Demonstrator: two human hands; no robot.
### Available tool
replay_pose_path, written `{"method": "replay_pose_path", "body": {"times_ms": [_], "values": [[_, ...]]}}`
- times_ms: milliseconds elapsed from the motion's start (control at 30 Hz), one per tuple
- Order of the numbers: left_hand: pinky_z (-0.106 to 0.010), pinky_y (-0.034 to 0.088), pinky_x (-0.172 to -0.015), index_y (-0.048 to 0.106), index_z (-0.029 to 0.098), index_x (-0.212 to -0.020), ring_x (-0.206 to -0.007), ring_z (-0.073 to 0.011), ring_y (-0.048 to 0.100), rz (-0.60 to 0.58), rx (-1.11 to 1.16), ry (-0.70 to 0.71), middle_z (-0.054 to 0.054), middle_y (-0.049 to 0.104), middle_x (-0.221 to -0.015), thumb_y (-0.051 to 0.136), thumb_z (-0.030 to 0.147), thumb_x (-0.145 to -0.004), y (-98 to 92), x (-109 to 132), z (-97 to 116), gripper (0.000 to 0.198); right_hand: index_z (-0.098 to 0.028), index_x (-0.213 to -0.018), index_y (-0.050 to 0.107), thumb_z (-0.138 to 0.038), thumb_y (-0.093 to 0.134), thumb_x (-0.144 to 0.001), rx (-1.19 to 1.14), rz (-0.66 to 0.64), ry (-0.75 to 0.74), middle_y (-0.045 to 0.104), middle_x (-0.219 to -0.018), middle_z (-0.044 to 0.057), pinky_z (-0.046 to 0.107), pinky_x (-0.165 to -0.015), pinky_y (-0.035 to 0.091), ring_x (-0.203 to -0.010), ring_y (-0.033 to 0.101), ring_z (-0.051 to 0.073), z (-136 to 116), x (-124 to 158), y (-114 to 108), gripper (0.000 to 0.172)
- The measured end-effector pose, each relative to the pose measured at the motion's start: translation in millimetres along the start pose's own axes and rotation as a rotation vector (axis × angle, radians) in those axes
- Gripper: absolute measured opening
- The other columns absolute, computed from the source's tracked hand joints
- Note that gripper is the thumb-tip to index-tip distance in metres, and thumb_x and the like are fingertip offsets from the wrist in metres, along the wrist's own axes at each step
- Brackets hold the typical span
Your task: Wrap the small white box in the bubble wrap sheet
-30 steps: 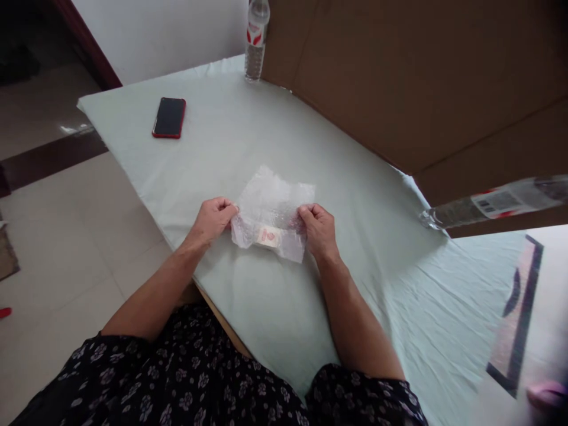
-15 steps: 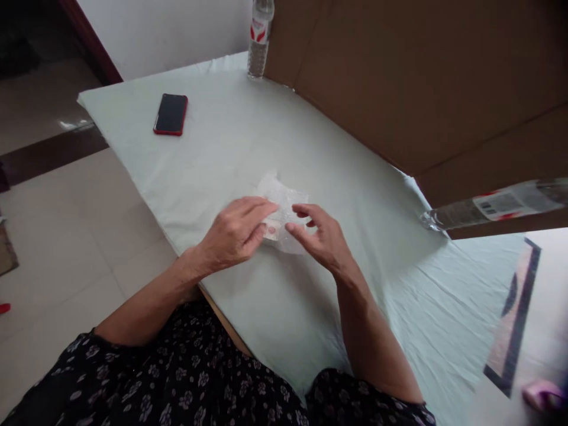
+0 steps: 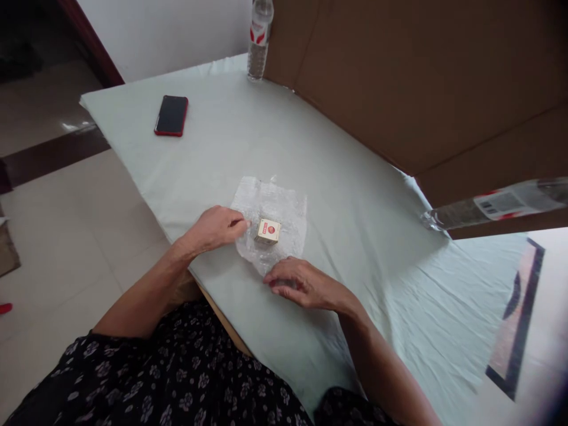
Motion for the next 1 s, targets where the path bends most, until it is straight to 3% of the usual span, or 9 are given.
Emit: {"method": "replay_pose_path", "body": {"times_ms": [67,167,233,333,500,667,800,900,1000], "values": [[-0.031,0.045,-0.072,0.072,0.022,-0.075,-0.076,-0.0213,0.064,-0.138,-0.201,0.109,-0.002,0.071,-0.072,0.06,0.03,-0.082,4.1,4,0,0.016,-0.025,-0.102,0.075,-0.032,0.058,-0.096,-0.071,0.057,0.078,0.078,-0.094,0.002,0.032,-0.077,0.054,-0.083,0.069,0.018,5,3,2,0.02],[-0.037,0.048,-0.087,0.072,0.022,-0.106,-0.102,-0.0285,0.063,-0.218,-0.449,0.239,-0.007,0.073,-0.102,0.066,0.031,-0.081,8.8,12,1,0.028,-0.024,-0.103,0.073,-0.034,0.057,-0.096,-0.052,0.361,0.189,0.076,-0.094,0.003,0.03,-0.069,0.054,-0.08,0.068,0.018,11,2,-6,0.02],[-0.041,0.049,-0.093,0.065,0.019,-0.125,-0.109,-0.0312,0.061,-0.198,-0.537,0.253,-0.011,0.069,-0.113,0.072,0.036,-0.079,12.5,18,3,0.049,-0.025,-0.117,0.069,-0.037,0.062,-0.093,0.09,0.55,0.193,0.074,-0.113,0.007,0.036,-0.078,0.056,-0.093,0.069,0.022,15,-6,-11,0.027],[-0.043,0.049,-0.097,0.055,0.019,-0.137,-0.115,-0.0325,0.058,-0.136,-0.587,0.254,-0.014,0.061,-0.129,0.078,0.042,-0.076,20.5,26,5,0.069,-0.024,-0.138,0.057,-0.039,0.069,-0.086,0.3,0.583,0.147,0.062,-0.141,0.013,0.049,-0.101,0.051,-0.12,0.063,0.031,25,-27,-10,0.055],[-0.047,0.047,-0.101,0.058,0.015,-0.132,-0.119,-0.0365,0.054,-0.093,-0.656,0.223,-0.019,0.054,-0.14,0.079,0.052,-0.077,30.8,31,8,0.069,-0.022,-0.131,0.061,-0.034,0.064,-0.087,0.38,0.621,0.161,0.069,-0.131,0.014,0.053,-0.102,0.05,-0.12,0.064,0.033,42,-35,-13,0.046],[-0.049,0.048,-0.096,0.063,0.013,-0.121,-0.114,-0.0368,0.053,-0.06,-0.663,0.179,-0.02,0.057,-0.132,0.077,0.054,-0.079,32.3,30,10,0.06,-0.023,-0.129,0.062,-0.043,0.067,-0.083,0.38,0.931,0.343,0.07,-0.126,0.014,0.052,-0.094,0.053,-0.113,0.066,0.032,66,23,-42,0.05],[-0.049,0.047,-0.095,0.064,0.013,-0.118,-0.11,-0.0366,0.053,-0.048,-0.674,0.159,-0.02,0.06,-0.126,0.077,0.053,-0.079,33.0,30,12,0.057,-0.019,-0.127,0.063,-0.053,0.064,-0.083,0.426,0.934,0.516,0.07,-0.123,0.017,0.055,-0.094,0.053,-0.11,0.066,0.033,86,65,-52,0.056],[-0.049,0.047,-0.095,0.064,0.013,-0.119,-0.11,-0.0367,0.053,-0.053,-0.681,0.167,-0.02,0.058,-0.128,0.077,0.053,-0.079,33.3,32,12,0.058,-0.016,-0.132,0.06,-0.056,0.063,-0.084,0.587,1.0,0.467,0.063,-0.137,0.022,0.063,-0.105,0.044,-0.127,0.057,0.039,73,72,-48,0.062],[-0.049,0.048,-0.094,0.064,0.015,-0.12,-0.11,-0.0367,0.053,-0.045,-0.686,0.187,-0.02,0.057,-0.132,0.077,0.055,-0.079,34.4,33,12,0.059,-0.021,-0.137,0.057,-0.045,0.061,-0.092,0.659,1.028,0.293,0.059,-0.143,0.018,0.06,-0.111,0.042,-0.134,0.054,0.035,40,50,-34,0.051]]}}
Point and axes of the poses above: each hand's wrist, its own x-axis away from the middle knuckle, its own y-axis out of the palm, z = x × y, the point moved 2 cm from there along -x, towards the middle knuckle
